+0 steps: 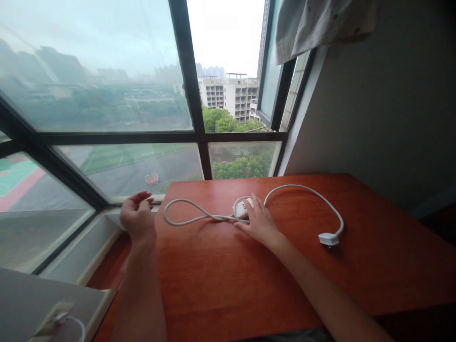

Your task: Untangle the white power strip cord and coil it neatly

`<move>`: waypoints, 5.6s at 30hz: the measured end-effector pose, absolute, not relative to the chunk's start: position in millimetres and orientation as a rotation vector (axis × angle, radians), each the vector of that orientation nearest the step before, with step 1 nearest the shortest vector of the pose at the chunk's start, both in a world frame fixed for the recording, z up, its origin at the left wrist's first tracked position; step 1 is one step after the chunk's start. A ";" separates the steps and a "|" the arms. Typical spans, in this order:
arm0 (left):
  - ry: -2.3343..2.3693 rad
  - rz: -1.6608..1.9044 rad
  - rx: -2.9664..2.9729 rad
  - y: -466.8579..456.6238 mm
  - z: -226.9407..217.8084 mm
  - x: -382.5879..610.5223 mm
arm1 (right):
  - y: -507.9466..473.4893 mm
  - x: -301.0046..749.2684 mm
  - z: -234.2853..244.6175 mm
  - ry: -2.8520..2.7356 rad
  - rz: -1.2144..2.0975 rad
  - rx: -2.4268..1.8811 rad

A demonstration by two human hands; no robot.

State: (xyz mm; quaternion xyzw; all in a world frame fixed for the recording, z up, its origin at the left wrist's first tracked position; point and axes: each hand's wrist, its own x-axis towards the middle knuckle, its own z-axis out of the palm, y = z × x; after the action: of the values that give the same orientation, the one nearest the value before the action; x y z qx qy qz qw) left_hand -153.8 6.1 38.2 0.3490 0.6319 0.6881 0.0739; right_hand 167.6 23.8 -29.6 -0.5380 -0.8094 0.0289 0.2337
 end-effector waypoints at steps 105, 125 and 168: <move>1.108 0.522 2.648 -8.6 26.2 -7.0 | 32.7 203.5 -8.4 -1.527 1.014 -1.042; 0.644 1.816 0.659 15.0 47.3 -80.6 | 33.8 212.1 -12.2 -1.783 0.765 -1.127; 1.590 1.599 2.171 111.9 117.3 -74.2 | 16.3 205.7 -11.8 -2.415 1.274 -0.858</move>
State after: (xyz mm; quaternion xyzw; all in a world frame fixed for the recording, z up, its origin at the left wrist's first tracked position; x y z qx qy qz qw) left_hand -74.2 111.9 117.3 0.6936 0.5080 0.5108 0.0058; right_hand 205.7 16.3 -11.8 -0.2970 -0.8356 0.4406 0.1392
